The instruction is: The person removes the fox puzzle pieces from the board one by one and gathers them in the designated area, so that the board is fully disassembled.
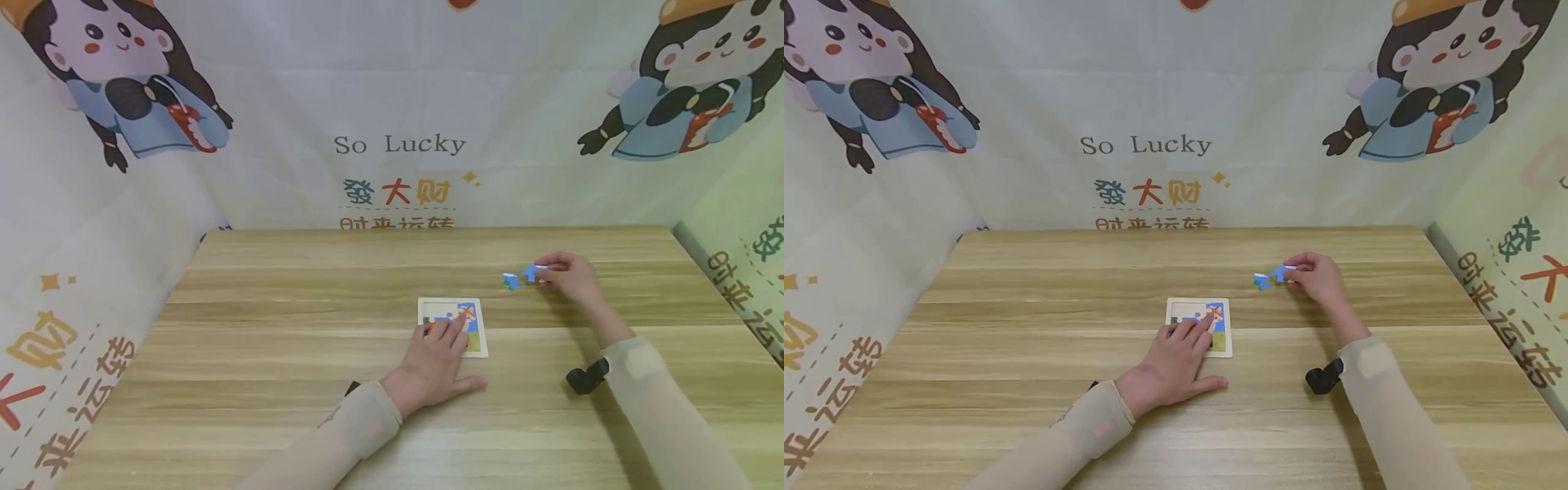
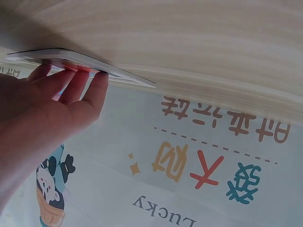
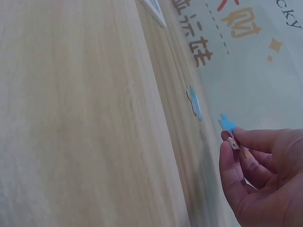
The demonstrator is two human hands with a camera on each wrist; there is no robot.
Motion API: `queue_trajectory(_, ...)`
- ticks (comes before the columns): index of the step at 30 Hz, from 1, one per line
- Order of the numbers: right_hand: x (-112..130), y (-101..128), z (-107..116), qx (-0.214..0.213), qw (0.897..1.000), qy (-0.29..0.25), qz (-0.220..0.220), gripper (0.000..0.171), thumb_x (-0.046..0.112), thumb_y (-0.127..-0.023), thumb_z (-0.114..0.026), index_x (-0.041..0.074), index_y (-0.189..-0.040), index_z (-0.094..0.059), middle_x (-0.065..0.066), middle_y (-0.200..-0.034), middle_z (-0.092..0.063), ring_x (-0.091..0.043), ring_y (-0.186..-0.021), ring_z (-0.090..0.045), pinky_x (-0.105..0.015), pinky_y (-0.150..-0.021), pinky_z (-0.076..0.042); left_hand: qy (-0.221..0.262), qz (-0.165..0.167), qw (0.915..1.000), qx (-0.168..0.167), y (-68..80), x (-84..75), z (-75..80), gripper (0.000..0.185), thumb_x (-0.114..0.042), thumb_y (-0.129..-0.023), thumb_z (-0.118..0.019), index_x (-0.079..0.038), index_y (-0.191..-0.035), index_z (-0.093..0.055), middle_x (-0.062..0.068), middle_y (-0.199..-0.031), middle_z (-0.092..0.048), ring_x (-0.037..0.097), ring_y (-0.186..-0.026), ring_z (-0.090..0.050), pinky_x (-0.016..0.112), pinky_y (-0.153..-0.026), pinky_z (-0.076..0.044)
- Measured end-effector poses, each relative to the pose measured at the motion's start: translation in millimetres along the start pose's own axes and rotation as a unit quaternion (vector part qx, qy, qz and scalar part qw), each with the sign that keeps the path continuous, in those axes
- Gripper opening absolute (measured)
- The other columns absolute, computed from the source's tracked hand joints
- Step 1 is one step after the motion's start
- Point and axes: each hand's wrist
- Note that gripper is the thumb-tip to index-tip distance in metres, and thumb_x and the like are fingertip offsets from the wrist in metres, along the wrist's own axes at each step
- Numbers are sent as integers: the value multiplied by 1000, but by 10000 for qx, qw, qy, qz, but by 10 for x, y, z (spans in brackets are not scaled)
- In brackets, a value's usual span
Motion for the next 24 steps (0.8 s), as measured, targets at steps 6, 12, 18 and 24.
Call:
queue_trajectory(6,-14,10,19,45,9991,382,-196,36,5,-96,-63,-18,-123,-56,17,-76,-63,6,-67,-60,-14,-65,-55,-21,-5,10000,72,9,12,13,76,-77,-93,-35,-17,-138,-48,2,-164,-30,19,-140,-40,40,-106,-41)
queue_trajectory(12,-32,29,-17,-188,9899,1392,-173,29,10,-95,-65,-12,-114,-66,-11,-88,-73,-4,-73,-62,-18,-67,-51,-106,-34,9999,69,19,-7,1,78,-78,-92,-34,-17,-139,-48,2,-164,-30,19,-140,-41,39,-107,-42)
queue_trajectory(18,28,47,-86,-321,9746,2207,-193,27,16,-95,-65,-5,-111,-70,-27,-113,-69,-36,-100,-61,-35,-78,-46,-235,30,9997,7,29,-20,-9,80,-80,-91,-34,-17,-139,-49,1,-163,-31,17,-138,-42,38,-107,-41)
queue_trajectory(24,34,10,-87,-276,9724,2302,-242,27,16,-95,-66,-5,-110,-70,-27,-112,-69,-38,-100,-60,-40,-79,-48,-355,38,9993,-67,28,-20,-18,78,-80,-90,-34,-18,-135,-50,0,-163,-32,16,-137,-42,36,-106,-41)
Point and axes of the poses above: each hand's wrist, its own y-axis away from the middle knuckle, its own z-axis out of the back of the hand, x = y × z
